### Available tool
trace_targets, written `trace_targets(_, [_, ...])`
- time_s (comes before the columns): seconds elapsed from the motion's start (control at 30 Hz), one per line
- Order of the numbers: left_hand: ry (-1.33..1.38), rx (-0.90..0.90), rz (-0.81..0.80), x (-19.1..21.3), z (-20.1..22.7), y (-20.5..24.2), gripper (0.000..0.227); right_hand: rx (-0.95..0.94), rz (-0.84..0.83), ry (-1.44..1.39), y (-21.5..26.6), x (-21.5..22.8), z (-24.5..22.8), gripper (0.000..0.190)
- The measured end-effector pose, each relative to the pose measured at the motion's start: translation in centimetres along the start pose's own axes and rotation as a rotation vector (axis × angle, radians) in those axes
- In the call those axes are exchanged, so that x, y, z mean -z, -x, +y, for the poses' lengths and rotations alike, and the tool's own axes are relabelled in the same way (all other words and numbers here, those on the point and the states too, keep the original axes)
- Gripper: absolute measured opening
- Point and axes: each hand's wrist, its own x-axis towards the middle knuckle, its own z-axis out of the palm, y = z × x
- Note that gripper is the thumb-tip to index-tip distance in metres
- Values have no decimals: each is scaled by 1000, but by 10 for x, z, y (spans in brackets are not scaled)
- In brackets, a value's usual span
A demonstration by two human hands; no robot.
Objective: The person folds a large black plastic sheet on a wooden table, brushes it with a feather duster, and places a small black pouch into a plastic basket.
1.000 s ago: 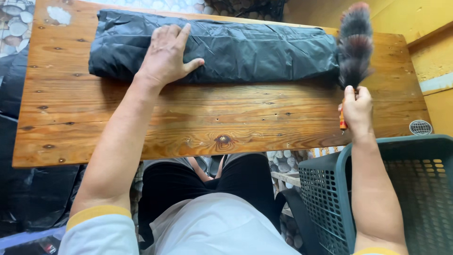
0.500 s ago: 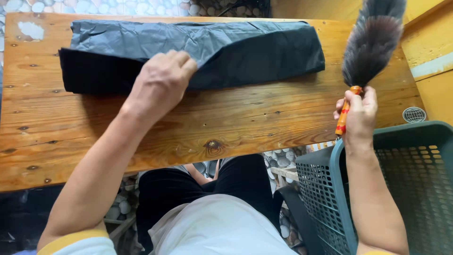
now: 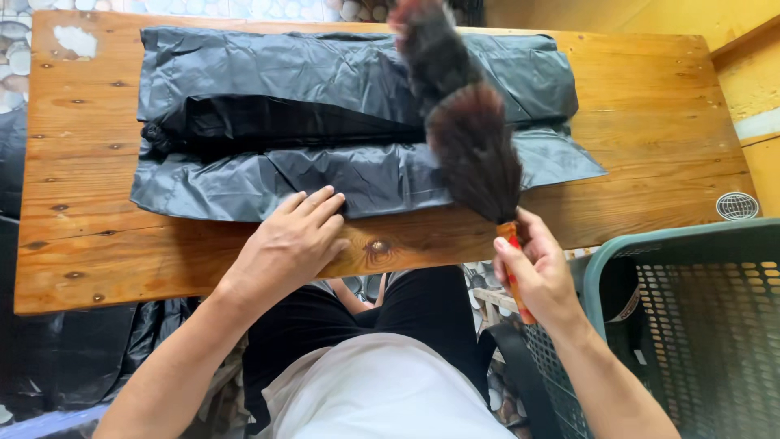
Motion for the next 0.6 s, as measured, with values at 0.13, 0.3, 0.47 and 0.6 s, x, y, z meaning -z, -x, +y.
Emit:
trace_targets(0.13, [-74, 182, 84, 23, -11, 10, 44, -54, 113, -68, 0, 16, 77, 41])
trace_targets(0.3, [-187, 423, 52, 27, -30, 52, 67, -100, 175, -41, 34, -21, 97, 39])
trace_targets(0.47, [-129, 471, 9, 30, -26, 63, 62, -461, -396, 48, 58, -75, 9, 61])
trace_targets(0.6, [-67, 514, 73, 32, -25, 67, 54, -261, -307, -219, 67, -93, 49, 55])
